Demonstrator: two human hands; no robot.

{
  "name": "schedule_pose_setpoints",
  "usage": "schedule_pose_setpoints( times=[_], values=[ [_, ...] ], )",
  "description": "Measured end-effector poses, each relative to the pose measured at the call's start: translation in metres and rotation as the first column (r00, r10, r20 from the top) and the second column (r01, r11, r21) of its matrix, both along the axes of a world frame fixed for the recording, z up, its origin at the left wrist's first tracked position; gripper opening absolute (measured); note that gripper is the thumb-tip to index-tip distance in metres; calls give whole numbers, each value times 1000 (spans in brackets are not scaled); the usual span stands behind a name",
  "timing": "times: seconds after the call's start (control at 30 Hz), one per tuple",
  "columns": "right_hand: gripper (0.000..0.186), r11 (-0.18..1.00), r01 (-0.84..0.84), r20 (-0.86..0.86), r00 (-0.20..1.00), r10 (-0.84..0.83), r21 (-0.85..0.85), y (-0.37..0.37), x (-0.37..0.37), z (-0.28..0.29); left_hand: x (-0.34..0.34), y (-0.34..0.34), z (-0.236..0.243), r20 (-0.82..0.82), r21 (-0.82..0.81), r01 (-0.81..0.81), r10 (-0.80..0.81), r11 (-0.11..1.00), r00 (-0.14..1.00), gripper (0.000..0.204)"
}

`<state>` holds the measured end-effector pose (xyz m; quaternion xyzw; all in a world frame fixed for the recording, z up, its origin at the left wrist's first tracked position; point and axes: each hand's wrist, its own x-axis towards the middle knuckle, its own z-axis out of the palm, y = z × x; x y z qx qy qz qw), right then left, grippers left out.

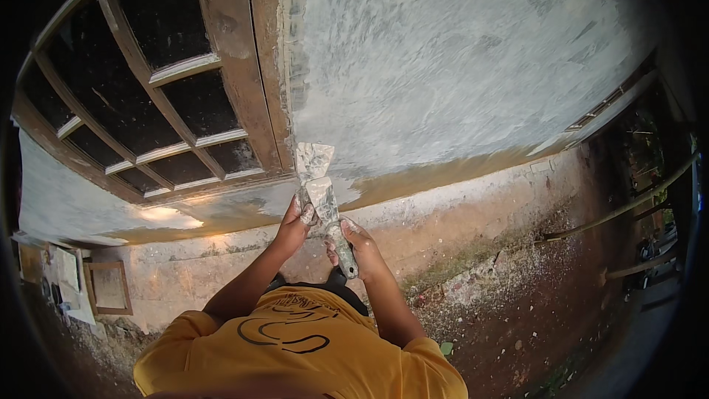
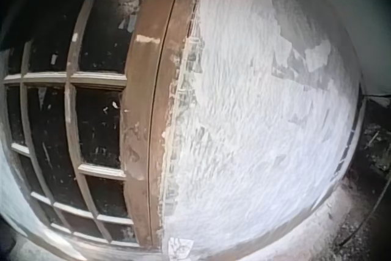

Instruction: The person applies plaster to an exterior wall using a trowel and a putty knife.

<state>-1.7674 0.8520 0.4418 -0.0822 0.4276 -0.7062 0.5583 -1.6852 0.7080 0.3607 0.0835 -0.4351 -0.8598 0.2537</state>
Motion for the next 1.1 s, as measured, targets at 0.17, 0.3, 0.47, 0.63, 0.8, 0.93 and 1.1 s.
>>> schedule_pose_setpoints(
  times=[0.17, 0.3, 0.47, 0.63, 0.8, 0.93, 1.1],
  values=[
    [31, 998, 22, 12, 1000, -21, -53, -11, 9, -1, 1, -2, -2, 52, -70, -70, 74, 995, 996, 44],
    [30, 994, 44, 45, 998, -40, -104, -17, 6, 2, 10, -8, 0, 91, -136, -1, 13, 991, 996, 46],
    [30, 980, 67, 53, 997, -58, -185, -19, -7, 15, 16, -10, 7, 10, -179, 27, -26, 983, 1000, 38],
    [29, 961, 71, 29, 997, -66, -267, -21, -24, 24, 21, -2, 20, 46, -228, 35, -25, 973, 999, 32],
    [31, 938, 43, -297, 943, -152, -343, -30, -35, 29, 26, 3, 37, -63, 7, 108, -107, 994, 992, 29],
    [27, 929, 38, -924, 93, -370, -368, -38, -54, 6, 34, 8, 58, -79, 245, 128, -112, 961, 991, 26],
    [31, 903, 72, -767, -558, -316, -424, -46, -67, -4, 46, 12, 80, -75, 360, 131, -112, 924, 991, 25]
  ],
)
